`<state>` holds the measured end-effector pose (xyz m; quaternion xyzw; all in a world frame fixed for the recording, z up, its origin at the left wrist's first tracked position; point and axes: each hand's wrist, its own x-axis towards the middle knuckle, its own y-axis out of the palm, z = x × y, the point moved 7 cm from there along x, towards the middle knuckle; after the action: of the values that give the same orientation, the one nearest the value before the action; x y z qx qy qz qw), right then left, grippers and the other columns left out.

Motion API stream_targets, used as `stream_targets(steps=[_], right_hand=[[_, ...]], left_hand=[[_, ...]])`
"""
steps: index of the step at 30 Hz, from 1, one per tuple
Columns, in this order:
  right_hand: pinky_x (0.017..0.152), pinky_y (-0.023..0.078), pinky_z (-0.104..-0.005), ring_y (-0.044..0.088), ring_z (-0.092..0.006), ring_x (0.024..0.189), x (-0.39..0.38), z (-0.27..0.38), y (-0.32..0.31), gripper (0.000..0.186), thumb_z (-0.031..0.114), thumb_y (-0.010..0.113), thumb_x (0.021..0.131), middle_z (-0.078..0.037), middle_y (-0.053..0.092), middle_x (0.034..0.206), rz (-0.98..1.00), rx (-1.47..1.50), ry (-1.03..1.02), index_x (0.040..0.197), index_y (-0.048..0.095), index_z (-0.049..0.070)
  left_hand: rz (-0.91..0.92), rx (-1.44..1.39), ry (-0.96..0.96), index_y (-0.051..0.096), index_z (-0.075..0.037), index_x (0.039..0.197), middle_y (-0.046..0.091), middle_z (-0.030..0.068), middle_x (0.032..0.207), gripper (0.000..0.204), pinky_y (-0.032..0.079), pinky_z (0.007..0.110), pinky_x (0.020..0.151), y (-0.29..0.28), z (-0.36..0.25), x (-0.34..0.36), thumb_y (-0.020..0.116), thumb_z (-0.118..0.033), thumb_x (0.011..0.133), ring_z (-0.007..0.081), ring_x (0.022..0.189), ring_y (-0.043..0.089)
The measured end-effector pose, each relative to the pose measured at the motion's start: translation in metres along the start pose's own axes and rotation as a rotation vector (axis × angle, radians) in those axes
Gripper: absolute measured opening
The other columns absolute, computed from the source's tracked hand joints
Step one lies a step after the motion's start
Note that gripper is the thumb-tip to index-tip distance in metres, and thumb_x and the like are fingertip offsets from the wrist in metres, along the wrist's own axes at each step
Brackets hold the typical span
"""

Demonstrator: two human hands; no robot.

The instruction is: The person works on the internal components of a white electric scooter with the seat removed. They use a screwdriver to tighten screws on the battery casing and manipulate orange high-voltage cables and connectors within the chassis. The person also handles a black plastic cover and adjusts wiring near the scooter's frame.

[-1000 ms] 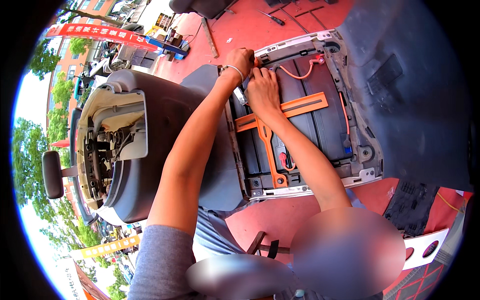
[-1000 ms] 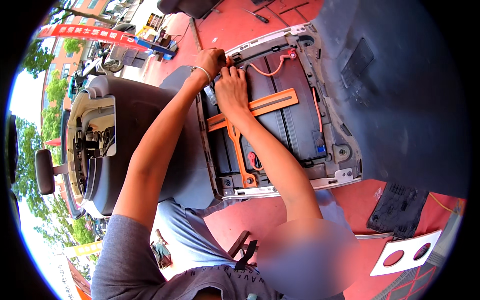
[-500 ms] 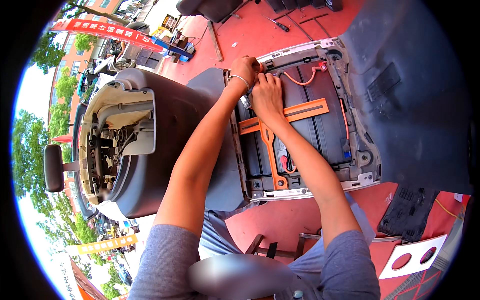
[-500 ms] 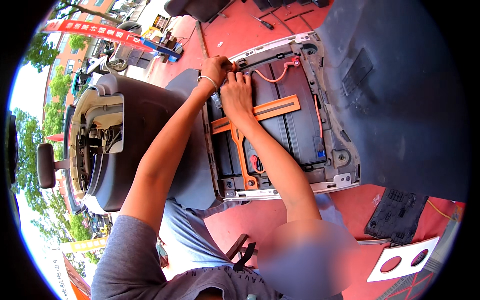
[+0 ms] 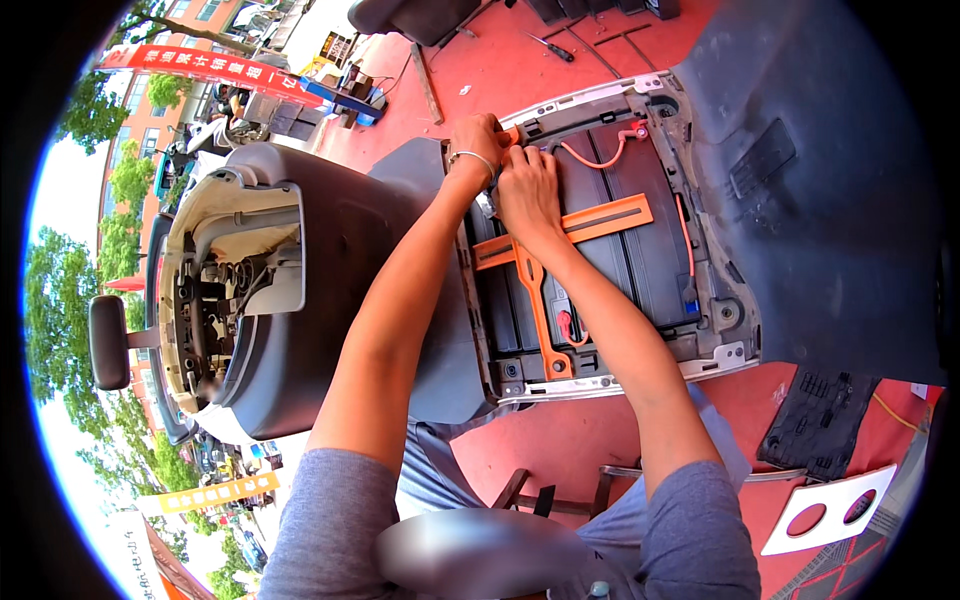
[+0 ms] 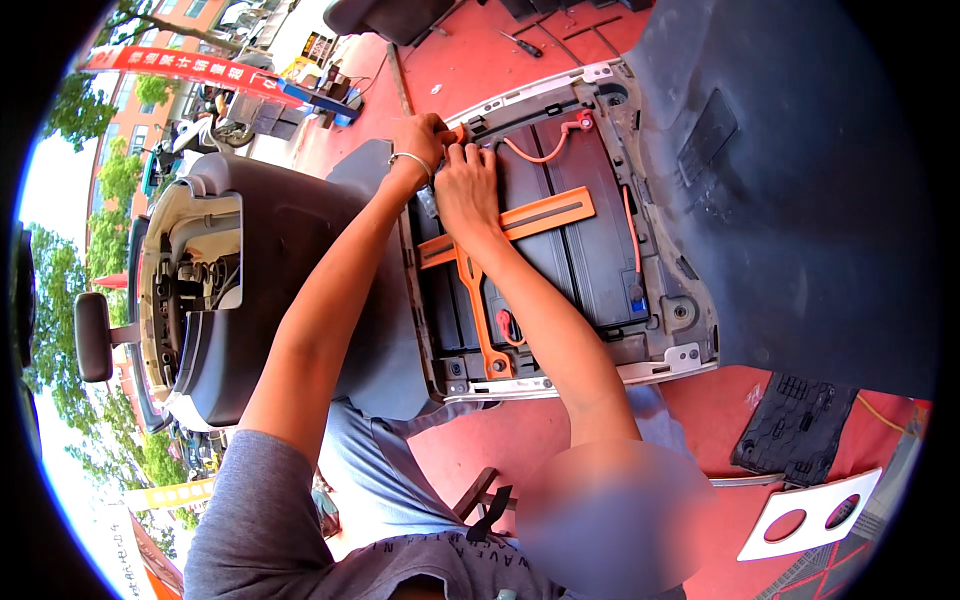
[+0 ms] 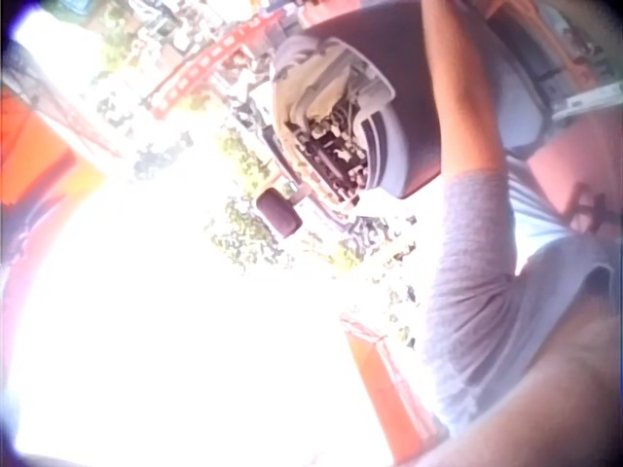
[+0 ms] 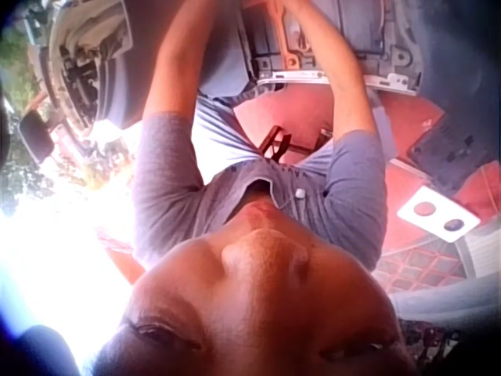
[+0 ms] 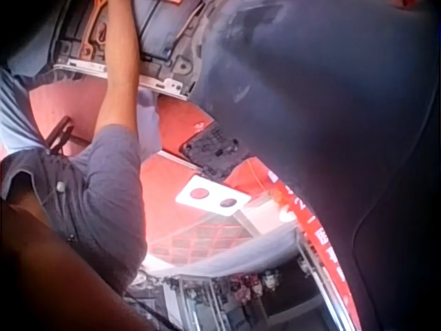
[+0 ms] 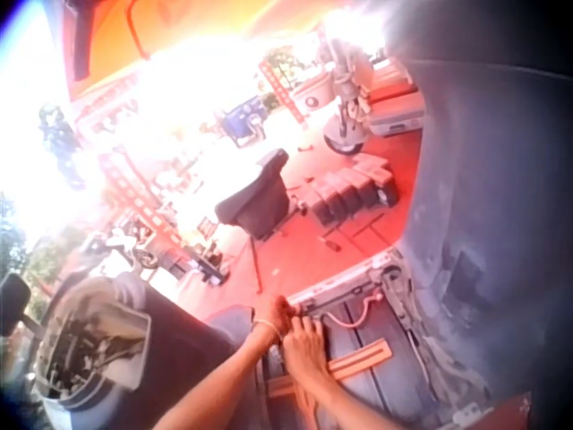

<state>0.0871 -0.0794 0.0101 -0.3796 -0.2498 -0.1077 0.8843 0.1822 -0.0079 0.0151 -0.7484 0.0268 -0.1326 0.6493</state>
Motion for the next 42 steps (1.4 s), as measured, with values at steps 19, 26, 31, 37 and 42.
stream_targets(steps=[19,26,31,37,42], right_hand=[[0.082,0.034,-0.0365,0.045,-0.0274,0.092,0.001,0.0,0.002,0.024,0.001,0.054,0.06,-0.015,0.05,0.085,-0.111,-0.041,-0.013,0.083,0.055,-0.007],[0.082,0.034,-0.0365,0.045,-0.0275,0.09,0.0,0.002,0.0,0.019,0.002,0.056,0.058,-0.015,0.05,0.083,-0.038,-0.033,0.005,0.076,0.056,-0.005],[0.081,0.034,-0.0368,0.045,-0.027,0.088,0.001,0.001,-0.001,0.017,0.003,0.056,0.058,-0.014,0.049,0.081,-0.051,-0.031,0.009,0.075,0.055,-0.003],[0.081,0.034,-0.0365,0.046,-0.0265,0.089,0.001,0.0,0.001,0.023,0.004,0.057,0.059,-0.013,0.049,0.082,-0.055,-0.065,0.022,0.08,0.054,-0.003],[0.081,0.033,-0.0361,0.046,-0.0262,0.089,0.001,-0.002,0.003,0.024,0.005,0.057,0.06,-0.013,0.049,0.083,-0.053,-0.05,0.03,0.082,0.054,-0.003]], left_hand=[[0.033,0.065,0.291,0.059,-0.003,0.072,0.059,0.0157,0.072,0.008,0.045,0.038,0.062,-0.006,-0.025,0.0,0.058,-0.01,0.068,0.0327,0.068,0.057],[0.032,0.014,0.307,0.053,-0.001,0.073,0.054,0.018,0.075,0.013,0.043,0.041,0.064,0.005,-0.026,0.003,0.055,-0.013,0.071,0.0375,0.072,0.052],[-0.032,-0.019,0.381,0.055,0.0,0.071,0.055,0.0172,0.072,0.013,0.043,0.04,0.063,0.002,-0.025,-0.001,0.057,-0.013,0.07,0.0358,0.07,0.053],[-0.066,-0.188,0.243,0.061,-0.001,0.071,0.06,0.0146,0.069,0.008,0.047,0.033,0.062,-0.002,-0.011,-0.002,0.061,-0.006,0.065,0.0286,0.065,0.059],[0.02,-0.438,-0.118,0.063,-0.002,0.072,0.062,0.0121,0.069,0.009,0.047,0.028,0.059,0.006,0.009,-0.001,0.064,-0.008,0.065,0.0213,0.063,0.061]])
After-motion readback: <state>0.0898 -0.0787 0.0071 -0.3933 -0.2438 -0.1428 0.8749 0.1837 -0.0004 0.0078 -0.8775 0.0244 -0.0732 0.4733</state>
